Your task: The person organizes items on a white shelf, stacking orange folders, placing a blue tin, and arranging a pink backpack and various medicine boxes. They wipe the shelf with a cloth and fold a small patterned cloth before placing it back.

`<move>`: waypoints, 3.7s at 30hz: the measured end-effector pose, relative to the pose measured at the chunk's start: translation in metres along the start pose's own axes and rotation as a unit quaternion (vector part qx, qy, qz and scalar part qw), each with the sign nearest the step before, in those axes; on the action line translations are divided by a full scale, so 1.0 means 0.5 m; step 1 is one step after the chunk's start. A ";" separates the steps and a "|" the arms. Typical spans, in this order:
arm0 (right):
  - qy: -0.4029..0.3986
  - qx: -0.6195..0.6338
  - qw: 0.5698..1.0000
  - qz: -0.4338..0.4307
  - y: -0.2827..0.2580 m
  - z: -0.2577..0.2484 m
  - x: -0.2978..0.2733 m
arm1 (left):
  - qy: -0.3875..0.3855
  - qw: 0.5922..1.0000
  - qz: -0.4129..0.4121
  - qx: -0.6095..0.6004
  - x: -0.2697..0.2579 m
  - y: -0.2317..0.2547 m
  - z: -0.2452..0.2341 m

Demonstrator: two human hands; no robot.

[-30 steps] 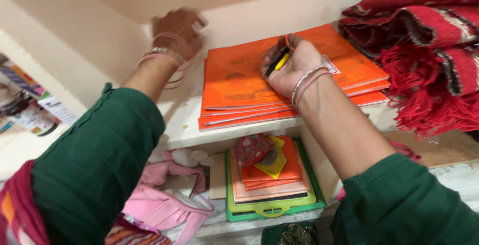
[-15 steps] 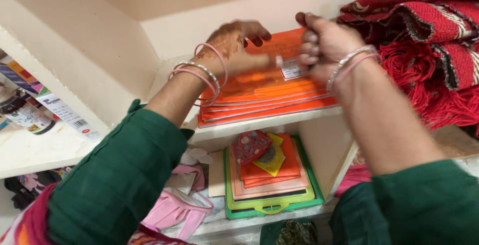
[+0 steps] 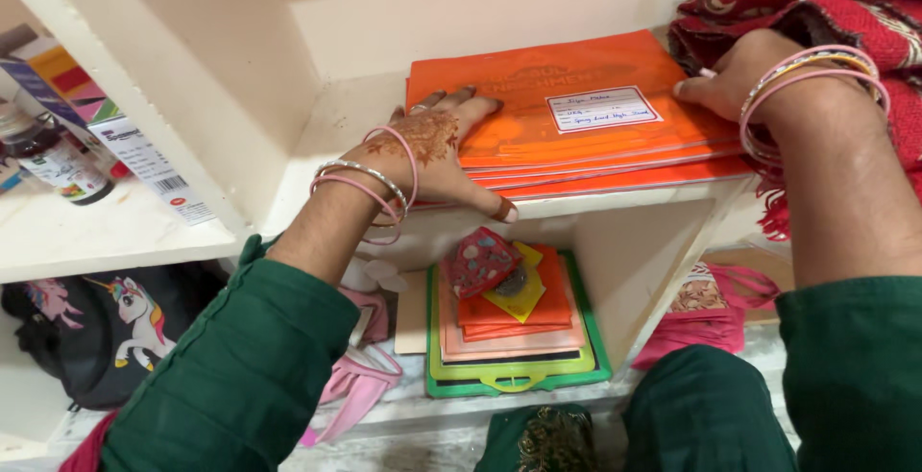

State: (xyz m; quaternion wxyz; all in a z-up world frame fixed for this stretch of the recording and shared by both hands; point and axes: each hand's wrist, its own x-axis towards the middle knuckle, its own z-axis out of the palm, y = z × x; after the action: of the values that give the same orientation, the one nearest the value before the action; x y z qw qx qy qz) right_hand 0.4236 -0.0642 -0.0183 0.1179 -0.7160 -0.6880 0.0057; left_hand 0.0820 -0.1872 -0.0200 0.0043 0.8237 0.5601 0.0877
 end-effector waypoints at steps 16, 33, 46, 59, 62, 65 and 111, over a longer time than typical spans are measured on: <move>-0.003 0.098 0.991 -0.094 -0.109 0.010 -0.044 | 0.098 0.991 -0.026 -0.089 -0.097 -0.123 -0.024; -0.045 0.206 0.965 -0.152 -0.193 0.038 -0.039 | 0.034 0.993 -0.100 0.052 -0.081 -0.083 -0.061; -0.043 0.508 0.844 -0.169 -0.215 -0.003 -0.150 | 0.295 0.451 -0.103 -0.836 0.156 0.251 0.072; 0.073 0.175 0.957 -0.219 -0.160 -0.029 -0.254 | 0.098 0.181 -0.175 -0.963 0.197 0.298 0.206; 0.084 0.183 0.954 -0.221 -0.157 -0.052 -0.260 | 0.072 0.169 -0.173 -0.968 0.226 0.272 0.201; 0.136 0.231 0.935 -0.230 -0.154 -0.083 -0.264 | 0.097 0.126 -0.176 -0.971 0.245 0.258 0.173; 0.328 0.155 0.920 -0.147 -0.088 -0.036 -0.263 | 0.220 0.255 -0.184 -0.923 0.176 0.182 0.032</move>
State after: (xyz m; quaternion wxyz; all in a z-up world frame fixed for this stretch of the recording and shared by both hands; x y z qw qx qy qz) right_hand 0.3761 -0.1957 -0.0134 0.4464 -0.5412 -0.6986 -0.1405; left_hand 0.1997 -0.1384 -0.0140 0.6543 0.0839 0.2147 0.7203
